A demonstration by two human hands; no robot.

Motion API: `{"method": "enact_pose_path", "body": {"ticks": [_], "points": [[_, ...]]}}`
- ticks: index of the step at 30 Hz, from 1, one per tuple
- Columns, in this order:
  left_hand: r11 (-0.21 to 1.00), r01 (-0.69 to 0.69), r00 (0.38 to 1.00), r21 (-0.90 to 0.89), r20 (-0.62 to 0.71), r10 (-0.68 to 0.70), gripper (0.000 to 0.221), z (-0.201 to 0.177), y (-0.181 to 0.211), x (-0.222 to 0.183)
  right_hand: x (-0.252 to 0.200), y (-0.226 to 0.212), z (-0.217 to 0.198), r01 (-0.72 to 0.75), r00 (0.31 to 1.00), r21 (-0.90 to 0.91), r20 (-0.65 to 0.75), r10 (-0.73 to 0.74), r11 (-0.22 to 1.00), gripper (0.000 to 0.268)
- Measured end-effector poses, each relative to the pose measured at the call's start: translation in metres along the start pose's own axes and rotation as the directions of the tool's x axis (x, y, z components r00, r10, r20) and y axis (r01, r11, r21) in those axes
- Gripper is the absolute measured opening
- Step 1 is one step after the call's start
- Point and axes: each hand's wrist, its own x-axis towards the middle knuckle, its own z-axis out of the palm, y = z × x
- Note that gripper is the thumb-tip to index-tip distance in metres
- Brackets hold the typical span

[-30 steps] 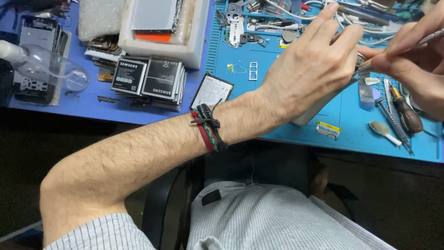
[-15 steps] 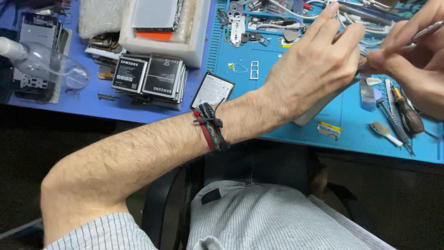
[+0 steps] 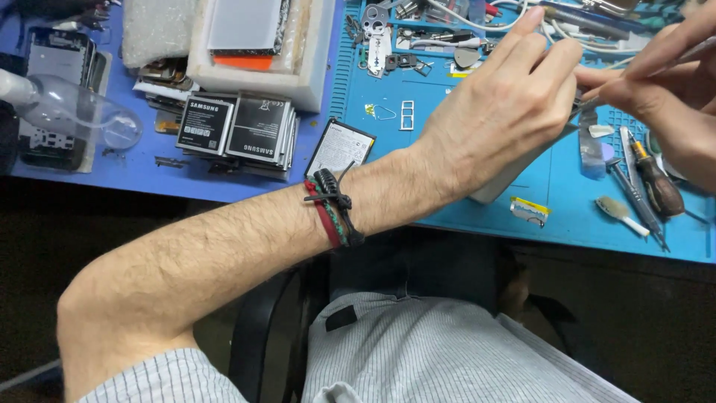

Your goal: A person is disassembling a smartphone by using a metal pry tool to remove the back cover at a repair station.

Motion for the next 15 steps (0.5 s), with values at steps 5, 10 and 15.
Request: {"method": "enact_pose_path", "body": {"ticks": [5,10,15], "points": [[1.0,-0.006,1.0,-0.021,0.006,0.006,0.022,0.004,0.001,-0.001,0.001,0.015,-0.006,0.036,0.998,0.103,0.049,-0.041,0.994,0.015],[0.999,-0.026,0.999,0.026,0.028,0.025,0.023,-0.001,0.0,-0.003,0.001,0.023,-0.009,0.059,0.994,0.145,0.081,-0.071,0.988,0.018],[1.0,-0.025,1.0,0.007,0.003,0.025,0.023,0.002,-0.001,-0.002,-0.007,0.042,-0.006,0.018,1.0,0.001,0.004,-0.018,1.0,0.016]]}}
